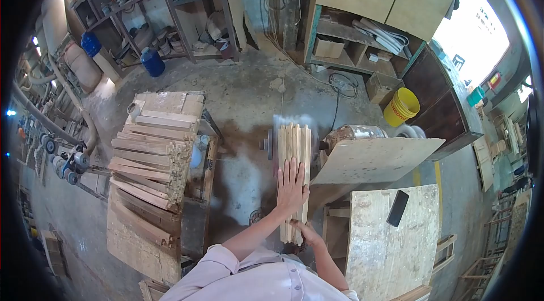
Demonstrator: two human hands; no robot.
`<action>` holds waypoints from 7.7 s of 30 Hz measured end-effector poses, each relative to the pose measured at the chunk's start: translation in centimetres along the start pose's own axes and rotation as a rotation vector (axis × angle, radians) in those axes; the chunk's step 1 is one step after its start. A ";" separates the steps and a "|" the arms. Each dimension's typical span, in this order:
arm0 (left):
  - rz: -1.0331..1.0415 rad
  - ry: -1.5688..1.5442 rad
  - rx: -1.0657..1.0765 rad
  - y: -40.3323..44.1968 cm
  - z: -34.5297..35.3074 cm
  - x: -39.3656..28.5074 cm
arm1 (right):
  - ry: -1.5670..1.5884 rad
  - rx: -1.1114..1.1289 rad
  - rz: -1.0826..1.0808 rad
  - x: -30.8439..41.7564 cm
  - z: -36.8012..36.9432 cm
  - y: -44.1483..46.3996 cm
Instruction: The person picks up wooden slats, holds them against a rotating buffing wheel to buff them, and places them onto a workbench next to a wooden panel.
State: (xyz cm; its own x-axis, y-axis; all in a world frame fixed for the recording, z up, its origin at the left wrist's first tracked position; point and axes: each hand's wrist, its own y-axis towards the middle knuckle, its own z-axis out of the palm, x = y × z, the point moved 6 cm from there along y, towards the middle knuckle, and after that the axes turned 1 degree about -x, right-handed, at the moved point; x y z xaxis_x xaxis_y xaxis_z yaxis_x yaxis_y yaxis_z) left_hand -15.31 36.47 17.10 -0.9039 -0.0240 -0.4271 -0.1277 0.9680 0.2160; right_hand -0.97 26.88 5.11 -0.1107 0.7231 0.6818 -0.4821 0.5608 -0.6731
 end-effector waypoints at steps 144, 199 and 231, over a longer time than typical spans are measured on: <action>0.154 -0.927 0.763 1.5 17.9 -24.8 | -0.876 -1.461 -0.178 -9.9 -19.4 -35.2; 0.035 -0.869 0.621 -4.8 13.5 -16.7 | -0.869 -1.356 -0.270 -3.9 -20.3 -27.8; 0.170 -0.669 2.062 -33.7 29.2 -58.1 | 0.566 -2.588 0.034 -33.8 -7.0 -47.9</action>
State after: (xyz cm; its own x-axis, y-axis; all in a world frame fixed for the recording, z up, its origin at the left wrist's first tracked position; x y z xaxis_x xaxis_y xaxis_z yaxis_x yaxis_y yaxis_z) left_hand 53.42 12.56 8.98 -0.5604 -0.3084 -0.7686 0.8282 -0.2080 -0.5204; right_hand 31.93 -21.54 12.31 0.1934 0.4945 0.8474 0.8244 -0.5502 0.1329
